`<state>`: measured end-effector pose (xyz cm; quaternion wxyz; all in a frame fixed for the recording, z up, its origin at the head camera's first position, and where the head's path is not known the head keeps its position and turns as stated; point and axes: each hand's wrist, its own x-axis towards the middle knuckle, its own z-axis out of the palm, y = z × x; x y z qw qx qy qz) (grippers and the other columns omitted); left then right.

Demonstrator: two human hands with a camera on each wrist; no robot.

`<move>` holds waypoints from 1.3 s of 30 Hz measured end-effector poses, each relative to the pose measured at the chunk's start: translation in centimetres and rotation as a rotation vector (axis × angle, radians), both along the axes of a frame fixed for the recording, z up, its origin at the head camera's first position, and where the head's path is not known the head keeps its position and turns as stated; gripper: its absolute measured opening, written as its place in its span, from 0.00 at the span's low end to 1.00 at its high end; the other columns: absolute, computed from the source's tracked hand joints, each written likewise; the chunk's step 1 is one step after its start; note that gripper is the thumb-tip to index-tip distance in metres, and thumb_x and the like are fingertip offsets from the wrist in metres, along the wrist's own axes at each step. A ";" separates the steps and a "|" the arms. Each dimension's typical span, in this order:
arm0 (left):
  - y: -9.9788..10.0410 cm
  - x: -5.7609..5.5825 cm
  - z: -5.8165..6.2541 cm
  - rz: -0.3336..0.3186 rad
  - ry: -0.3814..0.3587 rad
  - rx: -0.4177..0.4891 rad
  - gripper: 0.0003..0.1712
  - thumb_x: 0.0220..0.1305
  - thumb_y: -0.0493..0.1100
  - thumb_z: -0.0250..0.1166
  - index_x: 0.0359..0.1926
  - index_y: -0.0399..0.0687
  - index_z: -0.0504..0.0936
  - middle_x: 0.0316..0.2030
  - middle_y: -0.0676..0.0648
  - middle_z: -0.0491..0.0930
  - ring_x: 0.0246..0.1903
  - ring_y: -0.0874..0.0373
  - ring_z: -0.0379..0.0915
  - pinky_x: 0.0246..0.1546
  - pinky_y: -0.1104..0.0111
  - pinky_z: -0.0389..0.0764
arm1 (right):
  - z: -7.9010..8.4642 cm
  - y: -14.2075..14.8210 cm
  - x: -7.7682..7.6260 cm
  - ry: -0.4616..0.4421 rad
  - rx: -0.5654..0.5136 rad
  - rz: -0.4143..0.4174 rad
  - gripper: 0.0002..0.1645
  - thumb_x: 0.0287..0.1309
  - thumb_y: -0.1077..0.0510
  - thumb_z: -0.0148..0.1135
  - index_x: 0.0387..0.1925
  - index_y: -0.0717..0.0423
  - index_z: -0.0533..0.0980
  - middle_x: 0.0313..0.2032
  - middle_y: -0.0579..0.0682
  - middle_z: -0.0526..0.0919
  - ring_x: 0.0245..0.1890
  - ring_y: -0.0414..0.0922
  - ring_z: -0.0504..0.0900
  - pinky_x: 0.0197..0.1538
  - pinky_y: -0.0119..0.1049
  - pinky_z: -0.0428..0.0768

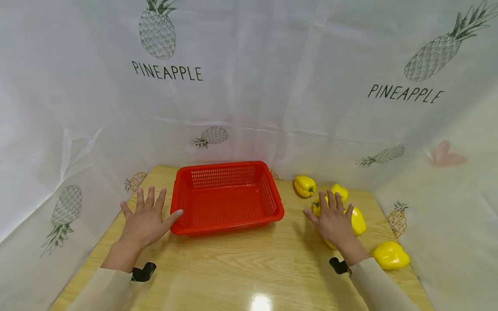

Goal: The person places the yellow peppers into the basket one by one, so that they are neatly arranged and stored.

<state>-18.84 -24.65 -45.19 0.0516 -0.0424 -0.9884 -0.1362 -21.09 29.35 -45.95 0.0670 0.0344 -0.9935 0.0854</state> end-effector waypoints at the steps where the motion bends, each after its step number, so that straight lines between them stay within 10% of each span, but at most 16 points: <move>1: 0.1 -0.1 0.0 -0.001 -0.003 0.003 0.60 0.72 0.81 0.43 0.85 0.43 0.45 0.82 0.25 0.38 0.79 0.22 0.19 0.63 0.16 0.19 | 0.0 -0.1 -0.1 -0.005 -0.006 0.000 0.58 0.74 0.21 0.39 0.84 0.60 0.47 0.82 0.71 0.47 0.81 0.74 0.42 0.70 0.85 0.35; 29: 4.7 -0.8 -1.7 -0.058 -0.120 0.114 0.69 0.71 0.80 0.49 0.80 0.21 0.41 0.81 0.22 0.36 0.80 0.24 0.30 0.77 0.30 0.41 | 0.1 -11.4 -4.4 -0.048 -0.039 0.267 0.56 0.76 0.27 0.47 0.84 0.62 0.48 0.84 0.64 0.47 0.84 0.62 0.44 0.81 0.69 0.46; 39: 5.4 -1.7 -1.5 -0.181 -0.091 0.040 0.67 0.71 0.79 0.51 0.80 0.22 0.48 0.82 0.25 0.42 0.81 0.27 0.37 0.80 0.35 0.44 | -0.9 -10.1 -1.4 -0.082 -0.146 0.255 0.56 0.77 0.31 0.49 0.81 0.72 0.51 0.82 0.69 0.50 0.83 0.66 0.47 0.79 0.71 0.50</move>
